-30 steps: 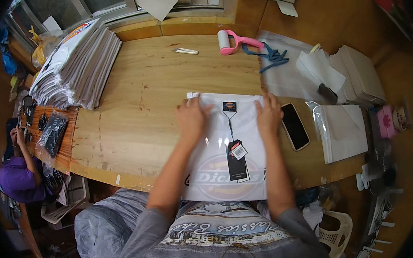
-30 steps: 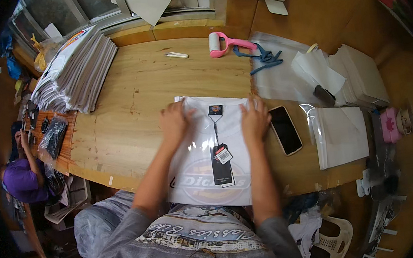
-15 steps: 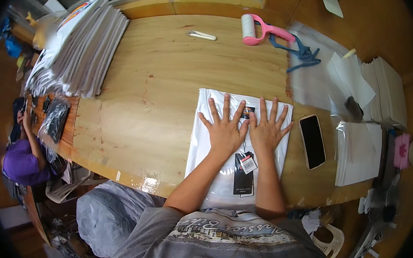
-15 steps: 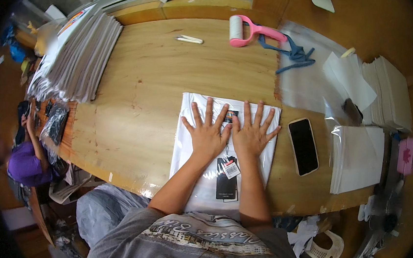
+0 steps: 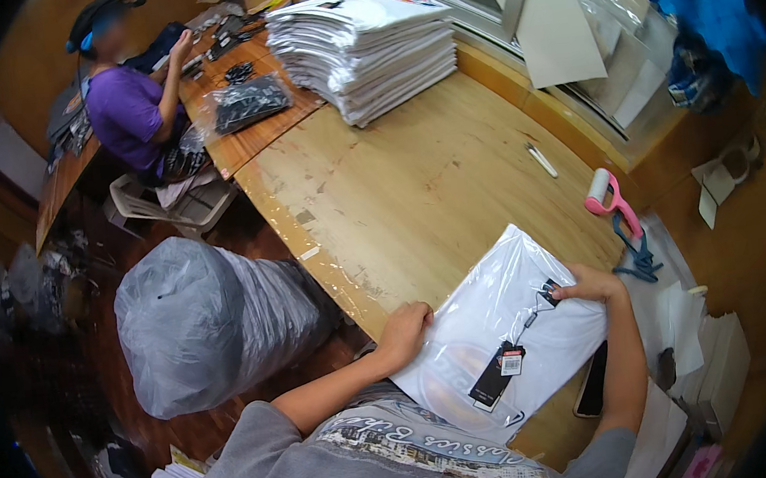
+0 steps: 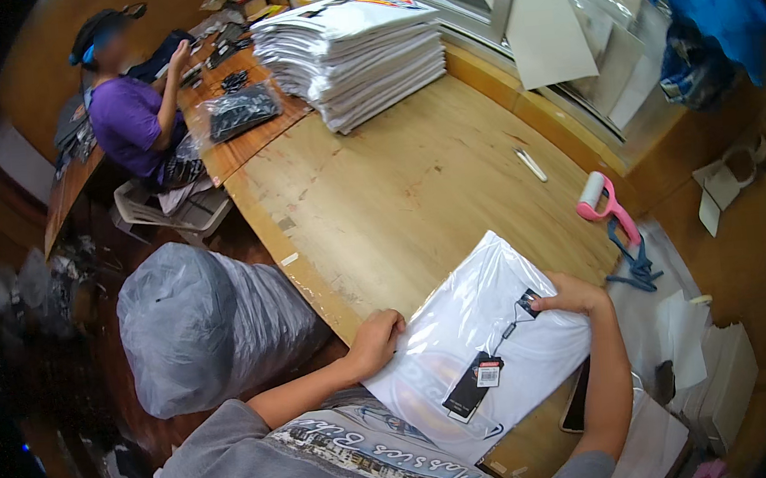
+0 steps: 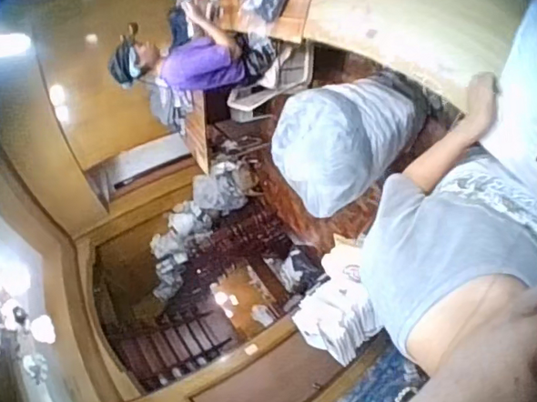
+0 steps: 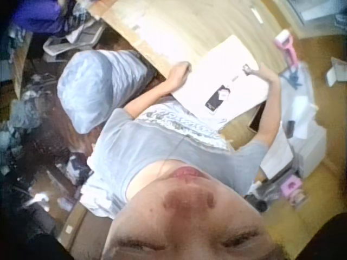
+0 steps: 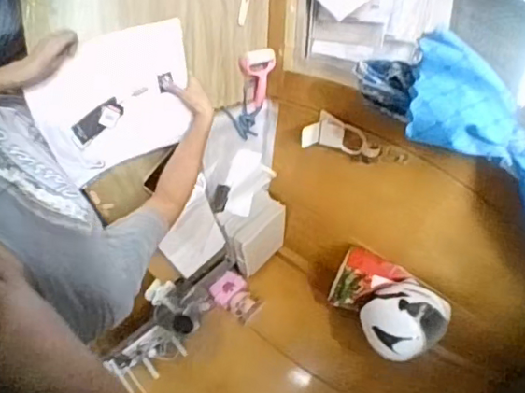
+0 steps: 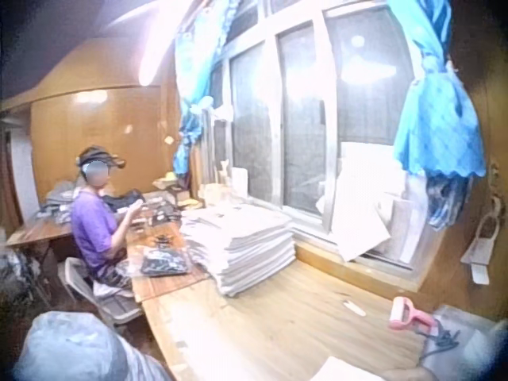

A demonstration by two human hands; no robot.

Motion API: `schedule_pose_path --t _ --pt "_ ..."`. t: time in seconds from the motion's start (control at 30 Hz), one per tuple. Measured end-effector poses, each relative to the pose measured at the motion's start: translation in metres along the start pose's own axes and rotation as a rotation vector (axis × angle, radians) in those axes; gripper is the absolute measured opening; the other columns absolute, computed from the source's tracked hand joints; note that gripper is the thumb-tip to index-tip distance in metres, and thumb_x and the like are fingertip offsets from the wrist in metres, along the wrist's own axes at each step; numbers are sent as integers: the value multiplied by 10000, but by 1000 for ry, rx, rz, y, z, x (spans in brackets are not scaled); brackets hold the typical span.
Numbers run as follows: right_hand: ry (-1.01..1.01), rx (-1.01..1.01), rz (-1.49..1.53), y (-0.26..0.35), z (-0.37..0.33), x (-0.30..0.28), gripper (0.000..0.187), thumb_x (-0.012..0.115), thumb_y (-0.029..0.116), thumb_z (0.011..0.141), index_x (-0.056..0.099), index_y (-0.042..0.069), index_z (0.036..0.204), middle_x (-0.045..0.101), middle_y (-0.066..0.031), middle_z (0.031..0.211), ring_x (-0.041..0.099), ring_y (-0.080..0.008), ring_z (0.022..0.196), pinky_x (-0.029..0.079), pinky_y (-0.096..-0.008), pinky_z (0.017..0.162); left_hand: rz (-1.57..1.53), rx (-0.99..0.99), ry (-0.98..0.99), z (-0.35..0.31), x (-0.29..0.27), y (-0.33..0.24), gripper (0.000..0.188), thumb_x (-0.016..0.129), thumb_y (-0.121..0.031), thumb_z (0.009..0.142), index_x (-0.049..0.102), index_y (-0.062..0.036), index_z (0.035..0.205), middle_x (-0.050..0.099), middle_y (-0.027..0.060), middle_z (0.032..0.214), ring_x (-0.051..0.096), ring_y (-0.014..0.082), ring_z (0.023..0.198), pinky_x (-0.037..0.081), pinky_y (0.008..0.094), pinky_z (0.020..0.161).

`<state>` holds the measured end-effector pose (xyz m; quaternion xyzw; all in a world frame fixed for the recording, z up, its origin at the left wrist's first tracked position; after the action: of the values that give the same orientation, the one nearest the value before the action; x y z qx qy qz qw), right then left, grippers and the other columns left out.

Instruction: The person folds a white t-shirt using a cardboard template, places it into a clear plastic bag, and stacks it with other packaged shirts. The process is repeated for multiple shirts.

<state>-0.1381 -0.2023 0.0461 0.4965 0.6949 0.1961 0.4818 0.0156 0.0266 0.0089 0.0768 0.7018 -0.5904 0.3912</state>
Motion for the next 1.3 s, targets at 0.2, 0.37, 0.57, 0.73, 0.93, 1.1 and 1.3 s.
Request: schedule_pose_path --t 0.2,0.37,0.57,0.73,0.93,1.1,1.3 --pt "38 -231 338 127 43 -14 510 646 169 724 441 -47 1138 516 -70 1091 469 -131 984 345 -248 872 -27 52 -645 5 -168 16 199 424 73 697 502 -11 860 563 154 761 582 271 736 447 320 607" --pt "-268 -408 727 180 116 -1 493 630 92 732 410 -19 1159 533 -79 1051 504 -142 935 408 -276 820 -196 157 -1192 -41 -333 34 137 458 2 809 501 -19 937 545 45 783 496 81 670 413 193 594" --pt "-470 -181 1370 146 284 158 420 596 40 759 342 5 1092 487 -122 1033 490 -208 931 442 -327 792 -237 138 -1131 3 -386 102 133 442 -12 822 489 -4 947 543 47 810 513 85 705 420 197 603" --pt "-453 113 1208 143 307 170 421 537 66 806 298 61 1153 457 -118 1091 499 -222 960 488 -353 741 -53 137 -1008 95 -405 116 114 467 -19 799 535 11 885 555 78 809 538 160 748 417 258 652" --pt "-701 -43 332 201 261 -19 250 464 236 844 564 11 887 515 9 573 458 -58 518 376 -234 467 416 396 -967 256 -488 79 192 470 -127 806 568 20 883 548 148 844 507 308 777 393 383 715" --pt "-992 -409 613 297 282 -143 397 539 157 797 447 -76 1105 560 -64 744 547 -117 614 435 -227 540 406 -245 -504 397 -501 115 408 527 -385 777 607 6 859 580 191 922 549 330 867 419 396 731" --pt "-857 -186 772 282 339 -154 579 607 139 742 317 -111 1176 543 -161 896 570 -193 681 459 -269 557 590 -266 -327 421 -473 98 537 599 -503 683 612 19 809 602 204 839 585 313 829 446 384 716"
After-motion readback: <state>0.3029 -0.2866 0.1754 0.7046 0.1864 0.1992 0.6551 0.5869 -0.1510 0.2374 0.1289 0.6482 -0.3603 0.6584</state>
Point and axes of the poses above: each hand's wrist, its own z-axis towards the middle knuckle, its own x-axis out of the palm, y = z × x, the point moved 9 cm from there along z, towards the middle knuckle
